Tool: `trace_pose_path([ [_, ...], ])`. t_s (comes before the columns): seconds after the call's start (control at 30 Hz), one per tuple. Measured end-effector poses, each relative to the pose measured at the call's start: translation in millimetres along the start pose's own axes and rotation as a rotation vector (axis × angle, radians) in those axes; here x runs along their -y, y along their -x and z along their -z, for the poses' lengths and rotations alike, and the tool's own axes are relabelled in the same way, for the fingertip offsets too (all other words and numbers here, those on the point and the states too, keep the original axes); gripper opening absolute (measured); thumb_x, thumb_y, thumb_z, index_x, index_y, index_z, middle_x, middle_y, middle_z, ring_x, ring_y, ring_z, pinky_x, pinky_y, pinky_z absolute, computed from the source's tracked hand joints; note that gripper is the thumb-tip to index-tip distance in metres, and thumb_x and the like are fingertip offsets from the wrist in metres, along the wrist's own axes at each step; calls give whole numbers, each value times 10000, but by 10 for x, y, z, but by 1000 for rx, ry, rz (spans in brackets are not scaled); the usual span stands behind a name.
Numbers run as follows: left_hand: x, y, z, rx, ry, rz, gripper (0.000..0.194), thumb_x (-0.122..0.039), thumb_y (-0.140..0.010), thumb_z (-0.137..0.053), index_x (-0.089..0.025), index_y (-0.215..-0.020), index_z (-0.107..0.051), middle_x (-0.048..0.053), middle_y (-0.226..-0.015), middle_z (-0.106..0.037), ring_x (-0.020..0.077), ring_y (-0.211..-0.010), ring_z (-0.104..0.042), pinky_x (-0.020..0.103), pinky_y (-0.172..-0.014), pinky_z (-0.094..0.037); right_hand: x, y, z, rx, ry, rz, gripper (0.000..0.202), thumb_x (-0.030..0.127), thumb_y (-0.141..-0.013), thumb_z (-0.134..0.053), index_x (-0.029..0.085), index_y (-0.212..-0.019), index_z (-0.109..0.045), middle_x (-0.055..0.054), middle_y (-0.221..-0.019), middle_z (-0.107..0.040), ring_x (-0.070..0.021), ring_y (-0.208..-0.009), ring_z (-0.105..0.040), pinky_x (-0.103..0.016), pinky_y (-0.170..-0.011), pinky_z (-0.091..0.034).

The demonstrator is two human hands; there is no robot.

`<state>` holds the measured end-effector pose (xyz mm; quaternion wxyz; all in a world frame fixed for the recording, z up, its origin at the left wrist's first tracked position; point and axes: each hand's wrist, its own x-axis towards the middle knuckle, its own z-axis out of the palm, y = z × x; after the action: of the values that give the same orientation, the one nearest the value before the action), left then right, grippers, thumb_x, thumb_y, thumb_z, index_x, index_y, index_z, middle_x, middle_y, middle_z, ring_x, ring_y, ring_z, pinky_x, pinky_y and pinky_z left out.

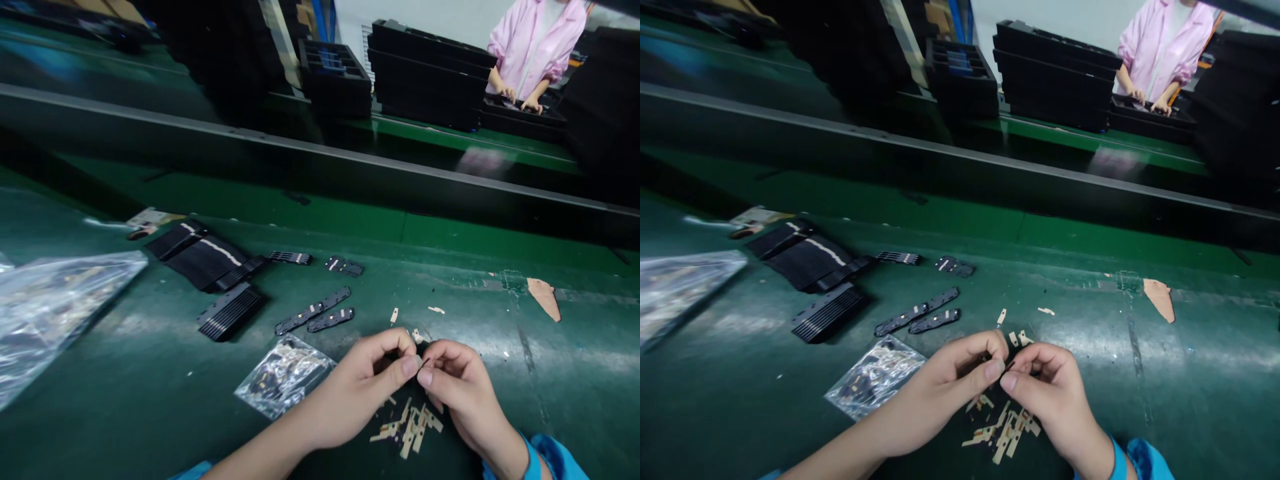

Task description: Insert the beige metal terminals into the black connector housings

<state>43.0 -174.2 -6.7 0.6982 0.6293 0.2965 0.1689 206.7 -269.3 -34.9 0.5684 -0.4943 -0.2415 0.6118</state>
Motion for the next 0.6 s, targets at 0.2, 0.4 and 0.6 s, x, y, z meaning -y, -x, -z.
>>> trace_pose_path([
  [0.2,16,1,-18,0,26,-10,388,-547,-963,-594,-199,-793,-565,-26,-740,-465,163,-699,-407,281,-650,-329,-19,33,39,0,-4,-78,323,433,-710,-945,175,-727,-751,48,-549,-504,-69,-477,-317,-212,-463,-245],
  [0.4,45,-38,-154,22,125,-3,382,-543,-947,-623,-199,-804,-537,-44,-732,-431,146,-684,-385,267,-645,-341,-51,69,74,-20,-38,-120,371,462,-717,-930,157,-715,-719,54,-503,-464,-68,-462,-307,-220,-472,-221],
  [0.6,-95,100,373,-182,-404,-32,219,-415,-981,-597,-220,-961,-696,12,-829,-622,195,-765,-562,298,-689,-424,-39,32,191,-36,-4,-122,341,435,-759,-914,165,-741,-705,29,-538,-506,-92,-470,-378,-239,-479,-247],
])
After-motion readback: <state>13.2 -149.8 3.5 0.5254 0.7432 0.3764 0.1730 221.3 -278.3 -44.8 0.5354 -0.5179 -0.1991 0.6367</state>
